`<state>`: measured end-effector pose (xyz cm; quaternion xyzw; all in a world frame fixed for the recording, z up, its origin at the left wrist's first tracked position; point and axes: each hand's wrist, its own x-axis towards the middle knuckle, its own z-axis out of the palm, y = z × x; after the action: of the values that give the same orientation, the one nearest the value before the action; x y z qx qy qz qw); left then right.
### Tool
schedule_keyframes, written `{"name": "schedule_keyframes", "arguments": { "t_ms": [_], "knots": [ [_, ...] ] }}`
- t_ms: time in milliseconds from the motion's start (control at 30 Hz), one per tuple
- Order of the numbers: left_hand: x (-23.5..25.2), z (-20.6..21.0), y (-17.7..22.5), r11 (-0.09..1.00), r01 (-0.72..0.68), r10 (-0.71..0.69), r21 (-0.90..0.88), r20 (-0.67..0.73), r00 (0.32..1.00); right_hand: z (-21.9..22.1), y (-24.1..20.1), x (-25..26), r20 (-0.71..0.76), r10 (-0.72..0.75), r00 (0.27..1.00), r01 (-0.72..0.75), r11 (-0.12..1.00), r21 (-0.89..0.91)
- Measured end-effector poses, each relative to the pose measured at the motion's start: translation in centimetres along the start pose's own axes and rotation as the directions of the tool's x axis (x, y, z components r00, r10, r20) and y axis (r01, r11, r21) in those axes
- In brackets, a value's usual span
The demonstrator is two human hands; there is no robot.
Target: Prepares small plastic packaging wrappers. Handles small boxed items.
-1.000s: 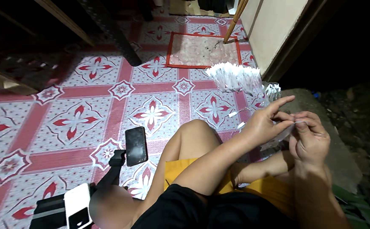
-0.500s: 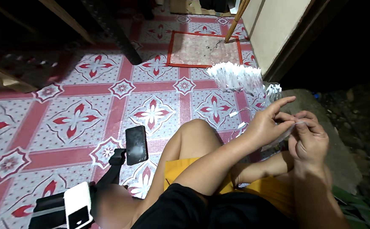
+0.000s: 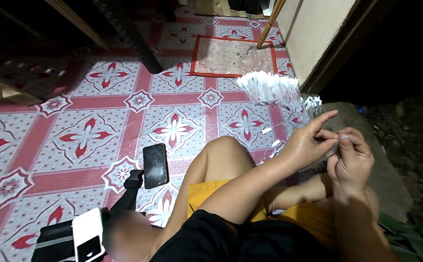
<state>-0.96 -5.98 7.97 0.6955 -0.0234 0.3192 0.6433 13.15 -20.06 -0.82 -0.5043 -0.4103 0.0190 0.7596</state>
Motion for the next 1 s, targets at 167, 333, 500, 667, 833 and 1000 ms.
{"name": "schedule_keyframes", "arguments": {
  "t_ms": [167,333,500,667,833,1000],
  "knots": [
    [0.2,0.3,-1.1,0.995,-0.049,0.048,0.083,0.018,0.999,0.5,-0.1,0.0,0.000,-0.007,1.000,0.007,1.000,0.013],
    [0.2,0.1,-1.3,0.974,-0.102,0.094,0.204,0.049,0.994,0.4,0.5,-0.6,-0.024,0.018,1.000,-0.017,0.999,0.034],
    [0.2,0.0,-1.2,0.958,-0.109,0.096,0.267,0.060,0.994,0.3,1.0,-0.8,-0.034,0.044,0.998,-0.042,0.997,0.066],
    [0.3,-0.1,-1.6,0.949,-0.125,0.113,0.290,0.059,0.992,0.6,0.8,-0.9,-0.040,0.102,0.994,-0.098,0.991,0.095],
    [0.3,-0.5,-1.5,0.927,-0.165,0.149,0.336,0.073,0.986,-0.4,0.9,-0.8,0.068,0.246,0.967,-0.253,0.958,0.132],
    [0.4,-0.5,-1.3,0.942,-0.196,0.190,0.274,0.049,0.981,0.1,-0.3,-0.3,0.038,0.173,0.984,-0.176,0.980,0.097]
  ]
}}
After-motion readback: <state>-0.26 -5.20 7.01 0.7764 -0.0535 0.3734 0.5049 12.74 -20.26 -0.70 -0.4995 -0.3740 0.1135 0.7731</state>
